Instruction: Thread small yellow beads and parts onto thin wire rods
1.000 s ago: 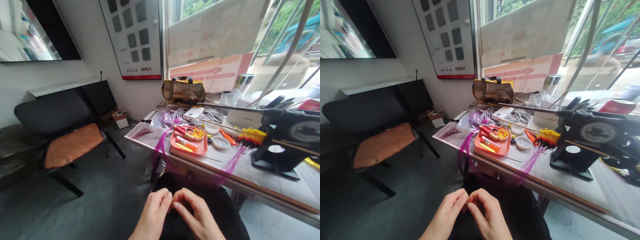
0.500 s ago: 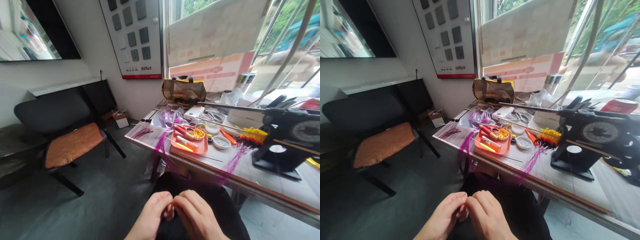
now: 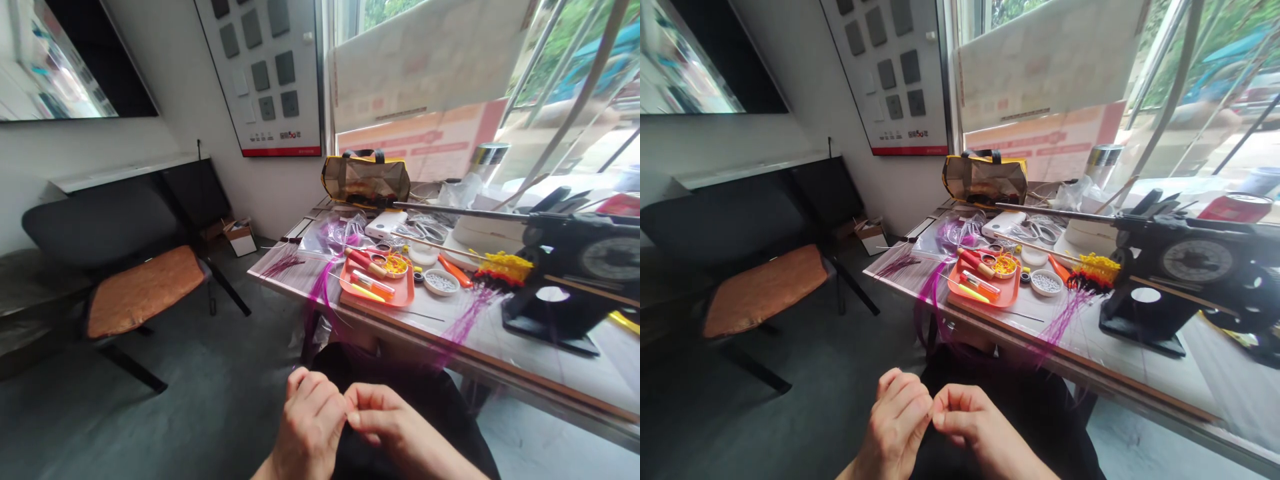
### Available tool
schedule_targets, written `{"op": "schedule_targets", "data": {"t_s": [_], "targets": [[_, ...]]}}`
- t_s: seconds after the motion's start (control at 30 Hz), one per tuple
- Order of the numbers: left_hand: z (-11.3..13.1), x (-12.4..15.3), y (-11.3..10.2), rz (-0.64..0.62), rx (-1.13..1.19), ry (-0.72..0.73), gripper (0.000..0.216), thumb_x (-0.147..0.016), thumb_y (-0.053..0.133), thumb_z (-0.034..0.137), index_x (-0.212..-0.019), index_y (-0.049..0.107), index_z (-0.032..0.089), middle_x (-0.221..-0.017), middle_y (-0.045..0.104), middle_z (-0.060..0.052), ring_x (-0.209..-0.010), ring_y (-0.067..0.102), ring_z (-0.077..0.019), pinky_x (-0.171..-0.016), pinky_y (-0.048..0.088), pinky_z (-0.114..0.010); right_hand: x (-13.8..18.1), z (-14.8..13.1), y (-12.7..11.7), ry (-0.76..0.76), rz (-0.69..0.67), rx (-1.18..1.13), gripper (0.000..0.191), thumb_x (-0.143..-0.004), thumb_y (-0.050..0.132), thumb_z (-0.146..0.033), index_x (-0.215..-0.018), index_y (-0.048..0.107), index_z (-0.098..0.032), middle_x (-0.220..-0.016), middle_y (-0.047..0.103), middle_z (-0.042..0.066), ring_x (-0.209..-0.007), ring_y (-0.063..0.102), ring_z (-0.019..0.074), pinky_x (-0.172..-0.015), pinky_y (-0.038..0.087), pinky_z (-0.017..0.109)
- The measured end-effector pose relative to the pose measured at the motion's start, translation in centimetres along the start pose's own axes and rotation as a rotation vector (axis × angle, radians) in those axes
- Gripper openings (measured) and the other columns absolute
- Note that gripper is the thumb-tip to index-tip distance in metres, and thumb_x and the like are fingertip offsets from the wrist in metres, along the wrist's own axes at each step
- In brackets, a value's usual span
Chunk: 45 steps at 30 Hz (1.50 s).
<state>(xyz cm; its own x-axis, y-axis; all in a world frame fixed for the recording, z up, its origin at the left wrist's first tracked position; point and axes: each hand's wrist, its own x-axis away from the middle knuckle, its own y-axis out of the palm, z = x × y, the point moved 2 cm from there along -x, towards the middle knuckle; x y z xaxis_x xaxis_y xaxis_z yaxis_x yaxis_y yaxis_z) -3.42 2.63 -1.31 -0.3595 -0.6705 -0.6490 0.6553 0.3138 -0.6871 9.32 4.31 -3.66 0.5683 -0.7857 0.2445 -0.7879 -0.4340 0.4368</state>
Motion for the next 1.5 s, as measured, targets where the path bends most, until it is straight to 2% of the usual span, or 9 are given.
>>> {"op": "schedule_targets", "data": {"t_s": [0.07, 0.23, 0.3, 0.37, 0.53, 0.83, 1.13, 1.3, 1.5], "targets": [[-0.2, 0.0, 0.2, -0.091, 0.110, -0.147, 0.026, -0.087, 0.036, 0.011, -0.064, 0.046, 0.019, -0.060, 0.051, 0.001, -0.063, 0.048, -0.0135, -0.070, 0.034, -0.028, 0.0, 0.0, -0.1, -0.079, 0.065, 0.073, 0.024, -0.067, 0.063, -0.035, -0.063, 0.048, -0.017, -0.054, 0.036, -0.006, -0.053, 0.028, 0.0090, -0.051, 0.024, 0.021], [-0.7, 0.0, 0.4, -0.329, 0.461, -0.722, 0.032, -0.089, 0.038, 0.034, -0.062, 0.042, 0.019, -0.062, 0.046, 0.001, -0.063, 0.045, -0.0144, -0.061, 0.035, -0.025, 0.7, -0.2, 0.1, -0.363, 0.208, 0.546, 0.016, -0.084, 0.049, -0.029, -0.071, 0.049, -0.018, -0.067, 0.046, -0.001, -0.062, 0.042, 0.0129, -0.058, 0.035, 0.024], [-0.7, -0.1, 0.5, -0.374, 0.596, -0.830, 0.033, -0.087, 0.039, 0.039, -0.060, 0.040, 0.020, -0.060, 0.042, 0.003, -0.061, 0.042, -0.0138, -0.059, 0.034, -0.024, 0.8, -0.2, 0.1, -0.453, 0.208, 0.691, 0.014, -0.087, 0.044, -0.024, -0.075, 0.051, -0.018, -0.071, 0.049, 0.000, -0.064, 0.048, 0.0135, -0.059, 0.038, 0.023], [-0.7, -0.2, 0.4, -0.370, 0.625, -0.837, 0.034, -0.087, 0.040, 0.041, -0.060, 0.040, 0.020, -0.060, 0.042, 0.003, -0.062, 0.042, -0.0138, -0.060, 0.034, -0.024, 0.9, -0.2, 0.0, -0.509, 0.214, 0.777, 0.013, -0.088, 0.042, -0.021, -0.078, 0.051, -0.019, -0.074, 0.051, 0.001, -0.065, 0.051, 0.0133, -0.060, 0.039, 0.022], [-0.7, -0.4, 0.0, -0.356, 0.436, -0.735, 0.033, -0.088, 0.040, 0.038, -0.063, 0.047, 0.019, -0.066, 0.050, 0.000, -0.069, 0.048, -0.0158, -0.068, 0.034, -0.026, 1.0, -0.2, 0.1, -0.574, 0.211, 0.849, 0.012, -0.088, 0.041, -0.017, -0.078, 0.047, -0.021, -0.072, 0.049, -0.001, -0.063, 0.050, 0.0118, -0.057, 0.040, 0.019], [-0.1, -1.2, -0.2, -0.402, 0.236, -0.541, 0.029, -0.087, 0.040, 0.024, -0.059, 0.045, 0.019, -0.062, 0.053, -0.001, -0.068, 0.048, -0.0171, -0.069, 0.033, -0.029, 1.3, -0.1, 0.2, -0.617, 0.195, 0.910, 0.015, -0.087, 0.039, -0.015, -0.073, 0.042, -0.021, -0.068, 0.047, -0.001, -0.057, 0.048, 0.0111, -0.052, 0.039, 0.019], [-0.7, -0.2, 0.6, -0.335, 0.517, -0.824, 0.033, -0.087, 0.038, 0.039, -0.060, 0.042, 0.020, -0.061, 0.045, 0.002, -0.063, 0.043, -0.0152, -0.061, 0.033, -0.026, 1.1, 0.4, -0.2, -0.536, 0.251, 0.812, 0.007, -0.087, 0.044, -0.018, -0.082, 0.050, -0.020, -0.073, 0.053, 0.000, -0.064, 0.053, 0.0127, -0.059, 0.043, 0.020], [-0.7, -0.2, 0.6, -0.324, 0.650, -0.863, 0.035, -0.086, 0.039, 0.044, -0.060, 0.039, 0.020, -0.059, 0.039, 0.004, -0.060, 0.038, -0.0131, -0.057, 0.032, -0.024, 1.2, 0.0, -0.1, -0.499, 0.268, 0.722, 0.011, -0.085, 0.048, -0.021, -0.075, 0.052, -0.019, -0.070, 0.056, 0.001, -0.063, 0.054, 0.0135, -0.058, 0.044, 0.021], [-0.6, -0.3, 0.3, -0.358, 0.516, -0.820, 0.034, -0.087, 0.040, 0.042, -0.061, 0.044, 0.020, -0.061, 0.046, 0.002, -0.064, 0.042, -0.0145, -0.061, 0.033, -0.024, 1.4, -0.3, 0.0, -0.568, 0.284, 0.742, 0.011, -0.084, 0.049, -0.018, -0.075, 0.054, -0.018, -0.069, 0.056, 0.002, -0.062, 0.055, 0.0131, -0.057, 0.044, 0.021]]}}
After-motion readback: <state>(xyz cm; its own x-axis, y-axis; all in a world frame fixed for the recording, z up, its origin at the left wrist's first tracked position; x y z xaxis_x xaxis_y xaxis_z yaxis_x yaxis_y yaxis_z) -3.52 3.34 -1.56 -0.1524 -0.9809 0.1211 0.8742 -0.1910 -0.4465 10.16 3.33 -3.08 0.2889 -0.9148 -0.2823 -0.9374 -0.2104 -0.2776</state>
